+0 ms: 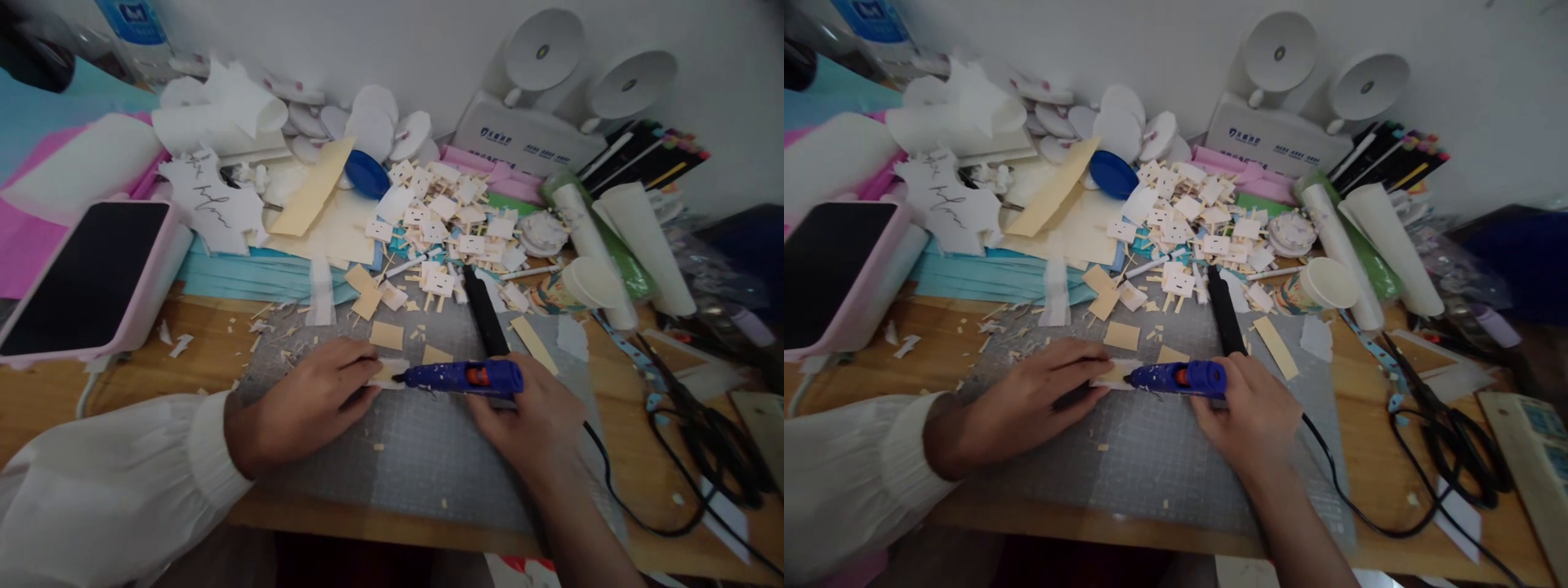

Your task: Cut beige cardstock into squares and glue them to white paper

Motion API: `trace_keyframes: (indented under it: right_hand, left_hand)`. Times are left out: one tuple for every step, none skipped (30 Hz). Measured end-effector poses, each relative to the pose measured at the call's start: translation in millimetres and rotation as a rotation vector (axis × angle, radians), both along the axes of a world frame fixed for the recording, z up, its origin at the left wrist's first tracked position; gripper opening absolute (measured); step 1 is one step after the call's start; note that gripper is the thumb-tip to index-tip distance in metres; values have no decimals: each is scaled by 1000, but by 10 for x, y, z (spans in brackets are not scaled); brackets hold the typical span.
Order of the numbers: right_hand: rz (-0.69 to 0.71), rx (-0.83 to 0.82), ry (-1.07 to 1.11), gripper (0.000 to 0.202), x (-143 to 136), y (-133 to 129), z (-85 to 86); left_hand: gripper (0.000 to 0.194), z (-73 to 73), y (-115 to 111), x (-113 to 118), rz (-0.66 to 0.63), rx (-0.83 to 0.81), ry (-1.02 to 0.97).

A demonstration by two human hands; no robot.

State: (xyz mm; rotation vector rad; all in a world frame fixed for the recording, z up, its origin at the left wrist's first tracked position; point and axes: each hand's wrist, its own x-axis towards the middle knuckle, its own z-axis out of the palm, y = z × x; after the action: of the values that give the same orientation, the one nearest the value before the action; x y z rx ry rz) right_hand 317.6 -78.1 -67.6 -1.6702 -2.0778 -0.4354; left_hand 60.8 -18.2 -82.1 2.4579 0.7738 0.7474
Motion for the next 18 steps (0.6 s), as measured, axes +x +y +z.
trace_keyframes:
  right_hand:
    - [-5, 1, -2, 9, -1, 2, 0]
    - [-11, 4, -3, 9, -2, 4, -2]
    - [-17, 2, -3, 10, -2, 6, -7]
    - [-22, -2, -1, 10, -1, 7, -14]
    - [-28, -3, 8, 11, 2, 7, -27]
    - [-38, 4, 25, 13, 7, 7, -43]
    - [-59, 21, 55, 15, 15, 7, -62]
    - [-92, 45, 97, 18, 26, 9, -82]
    - [-143, 71, 148, 20, 41, 13, -101]
    - [-212, 95, 208, 23, 61, 18, -115]
    - [-294, 114, 269, 26, 89, 23, -123]
    - [-376, 133, 333, 29, 125, 24, -123]
    - [-448, 151, 398, 32, 171, 18, -115]
    - [-502, 171, 461, 35, 225, 1, -102]
    - [-537, 194, 520, 39, 288, -29, -85]
    - [-551, 211, 569, 42, 357, -74, -67]
    - [-546, 212, 600, 44, 428, -132, -53]
    - [-543, 211, 620, 45, 500, -202, -45]
  left_hand:
    - [19, -2, 0, -1, 0, -2, 3]
    - [19, -4, 0, -3, -1, -2, 5]
    - [19, -6, 1, -5, -1, -2, 6]
    - [18, -7, 1, -7, -4, -4, 9]
    - [18, -8, 1, -10, -2, -7, 13]
    - [18, -9, 2, -13, 2, -9, 14]
    - [18, -8, 2, -16, 6, -11, 13]
    - [17, -7, 2, -19, 6, -12, 8]
    - [15, -5, 2, -22, 4, -9, 2]
    - [14, -2, 2, -26, -1, -1, -9]
    - [13, 3, 1, -30, -10, 12, -27]
    - [13, 9, 1, -33, -25, 24, -46]
    - [13, 17, 2, -36, -38, 40, -70]
    - [13, 27, 2, -38, -51, 59, -97]
    - [13, 38, 3, -39, -61, 79, -124]
    - [13, 49, 3, -39, -72, 97, -146]
    - [14, 61, 3, -40, -80, 113, -164]
    - [14, 72, 2, -40, -87, 126, -182]
